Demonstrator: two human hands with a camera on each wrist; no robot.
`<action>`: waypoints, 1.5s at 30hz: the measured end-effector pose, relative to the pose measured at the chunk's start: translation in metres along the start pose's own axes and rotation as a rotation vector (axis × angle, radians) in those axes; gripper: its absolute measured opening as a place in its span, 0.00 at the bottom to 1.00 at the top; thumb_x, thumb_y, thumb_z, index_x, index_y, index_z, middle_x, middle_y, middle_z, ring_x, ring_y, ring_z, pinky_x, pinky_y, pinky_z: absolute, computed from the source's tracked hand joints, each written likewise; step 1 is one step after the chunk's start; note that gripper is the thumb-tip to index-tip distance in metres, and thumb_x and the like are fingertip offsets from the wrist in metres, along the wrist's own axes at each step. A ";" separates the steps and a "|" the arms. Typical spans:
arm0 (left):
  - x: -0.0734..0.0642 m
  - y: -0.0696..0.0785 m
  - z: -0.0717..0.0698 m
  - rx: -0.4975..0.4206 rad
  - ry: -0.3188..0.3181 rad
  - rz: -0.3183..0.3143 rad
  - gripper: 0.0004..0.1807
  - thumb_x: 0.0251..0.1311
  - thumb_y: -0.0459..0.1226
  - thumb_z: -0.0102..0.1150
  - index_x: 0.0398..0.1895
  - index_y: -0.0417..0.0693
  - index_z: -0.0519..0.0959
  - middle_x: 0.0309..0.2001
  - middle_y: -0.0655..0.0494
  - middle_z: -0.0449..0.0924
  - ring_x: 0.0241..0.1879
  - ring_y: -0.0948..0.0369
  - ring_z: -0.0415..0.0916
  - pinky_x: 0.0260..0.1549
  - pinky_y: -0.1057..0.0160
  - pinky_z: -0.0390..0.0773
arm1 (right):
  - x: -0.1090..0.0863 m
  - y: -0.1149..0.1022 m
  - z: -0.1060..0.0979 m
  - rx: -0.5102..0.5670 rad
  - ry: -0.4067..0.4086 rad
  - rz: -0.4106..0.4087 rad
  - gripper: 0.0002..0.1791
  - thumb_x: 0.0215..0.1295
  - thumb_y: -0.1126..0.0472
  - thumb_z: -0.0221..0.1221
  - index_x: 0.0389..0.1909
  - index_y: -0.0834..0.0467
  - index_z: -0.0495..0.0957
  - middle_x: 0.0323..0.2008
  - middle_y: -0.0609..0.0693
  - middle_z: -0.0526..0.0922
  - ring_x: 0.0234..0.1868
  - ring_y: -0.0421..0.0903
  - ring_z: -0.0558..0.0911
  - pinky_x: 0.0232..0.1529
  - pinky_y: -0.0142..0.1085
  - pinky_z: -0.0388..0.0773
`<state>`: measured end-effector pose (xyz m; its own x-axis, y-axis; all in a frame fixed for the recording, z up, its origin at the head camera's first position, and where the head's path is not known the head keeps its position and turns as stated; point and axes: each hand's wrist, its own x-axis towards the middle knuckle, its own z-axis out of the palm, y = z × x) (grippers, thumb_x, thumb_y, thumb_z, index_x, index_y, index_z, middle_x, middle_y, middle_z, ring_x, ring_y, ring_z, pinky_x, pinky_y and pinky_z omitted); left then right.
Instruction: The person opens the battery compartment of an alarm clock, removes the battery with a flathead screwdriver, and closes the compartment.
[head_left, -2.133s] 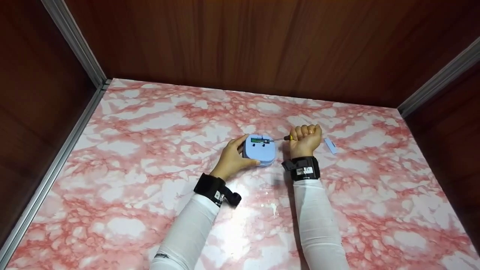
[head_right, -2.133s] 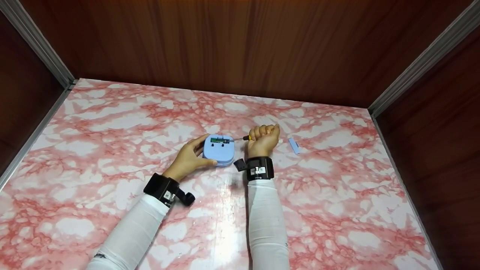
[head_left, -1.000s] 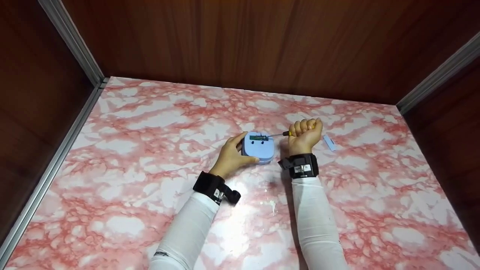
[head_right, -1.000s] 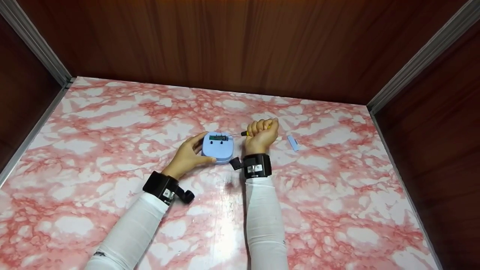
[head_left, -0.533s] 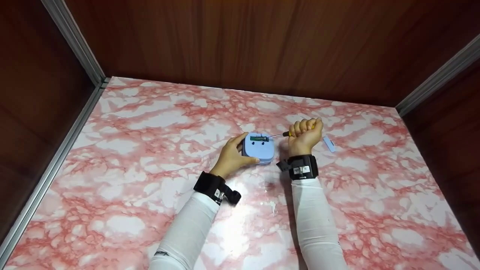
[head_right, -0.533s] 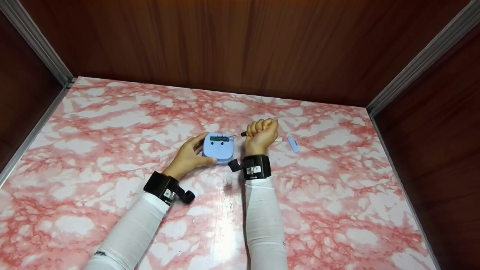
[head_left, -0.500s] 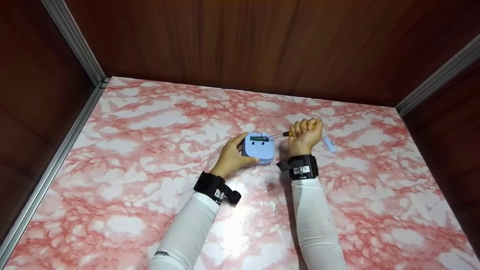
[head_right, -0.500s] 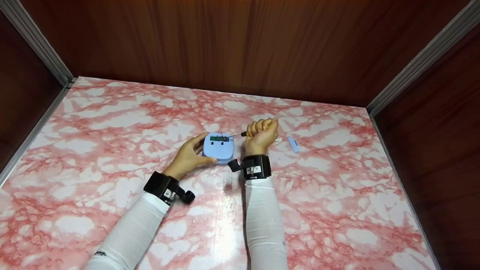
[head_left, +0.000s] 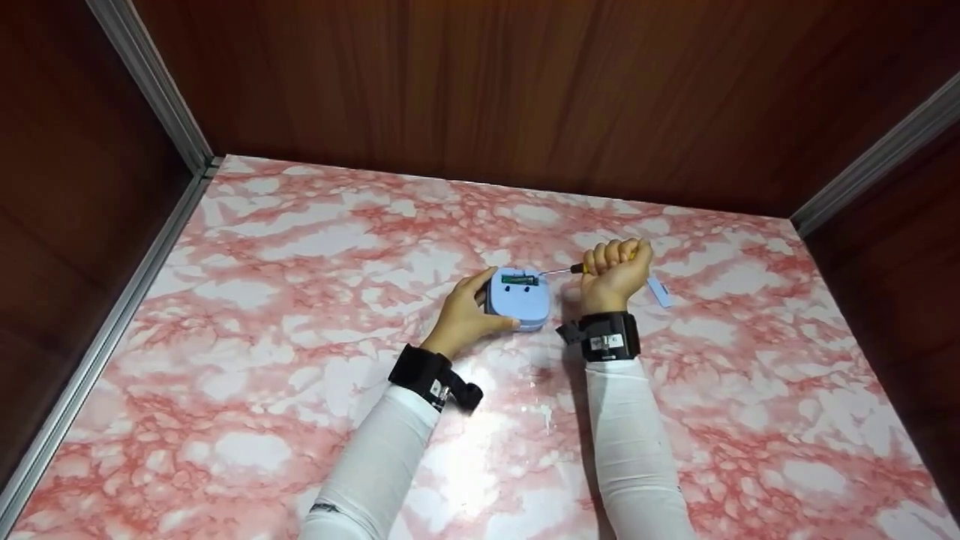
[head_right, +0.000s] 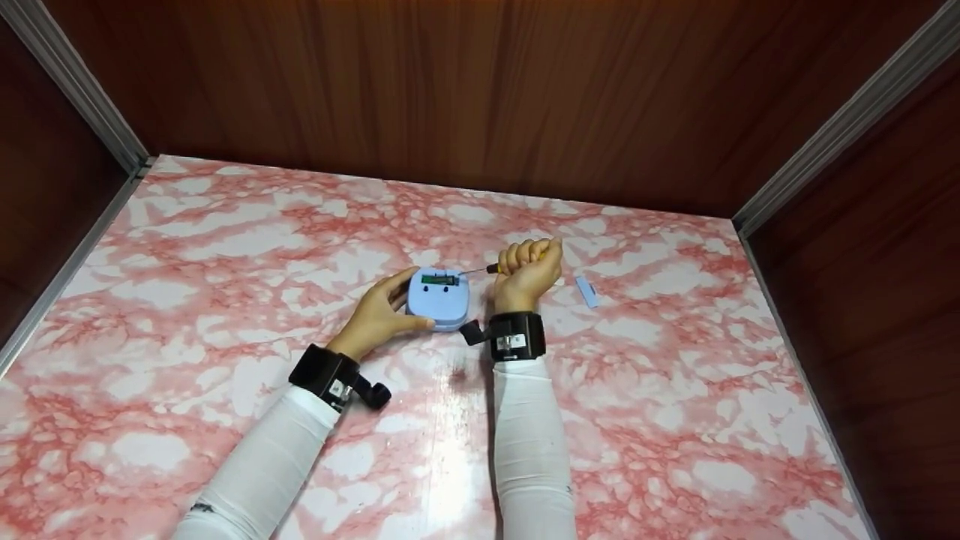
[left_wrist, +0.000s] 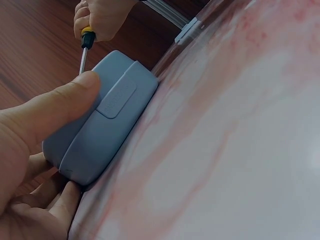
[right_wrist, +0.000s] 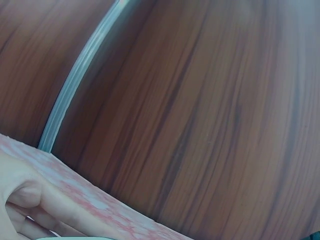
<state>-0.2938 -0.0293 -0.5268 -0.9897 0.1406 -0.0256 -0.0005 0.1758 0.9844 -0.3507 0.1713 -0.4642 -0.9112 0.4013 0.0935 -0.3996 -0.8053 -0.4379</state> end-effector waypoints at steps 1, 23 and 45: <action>0.000 0.000 0.000 -0.002 0.000 -0.002 0.57 0.41 0.31 0.83 0.77 0.47 0.62 0.73 0.38 0.59 0.69 0.49 0.68 0.64 0.68 0.72 | 0.000 0.000 0.000 -0.012 -0.002 -0.009 0.32 0.84 0.55 0.34 0.12 0.53 0.55 0.08 0.43 0.55 0.09 0.37 0.51 0.15 0.30 0.42; 0.001 -0.001 -0.002 0.039 0.002 -0.005 0.57 0.40 0.35 0.84 0.77 0.49 0.63 0.73 0.38 0.59 0.68 0.48 0.68 0.65 0.66 0.72 | 0.024 -0.024 0.017 -0.283 -0.219 -0.251 0.31 0.84 0.58 0.30 0.12 0.56 0.55 0.07 0.43 0.56 0.08 0.37 0.50 0.11 0.31 0.43; 0.000 0.001 -0.002 0.041 0.010 0.007 0.56 0.40 0.36 0.85 0.77 0.49 0.64 0.72 0.39 0.61 0.67 0.49 0.69 0.65 0.66 0.72 | 0.054 -0.029 -0.013 -1.109 -0.677 -0.386 0.06 0.54 0.82 0.37 0.32 0.76 0.60 0.27 0.55 0.67 0.29 0.47 0.67 0.32 0.29 0.62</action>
<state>-0.2940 -0.0308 -0.5258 -0.9911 0.1322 -0.0167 0.0123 0.2149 0.9766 -0.3866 0.2220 -0.4578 -0.7588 -0.0309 0.6506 -0.6413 0.2103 -0.7379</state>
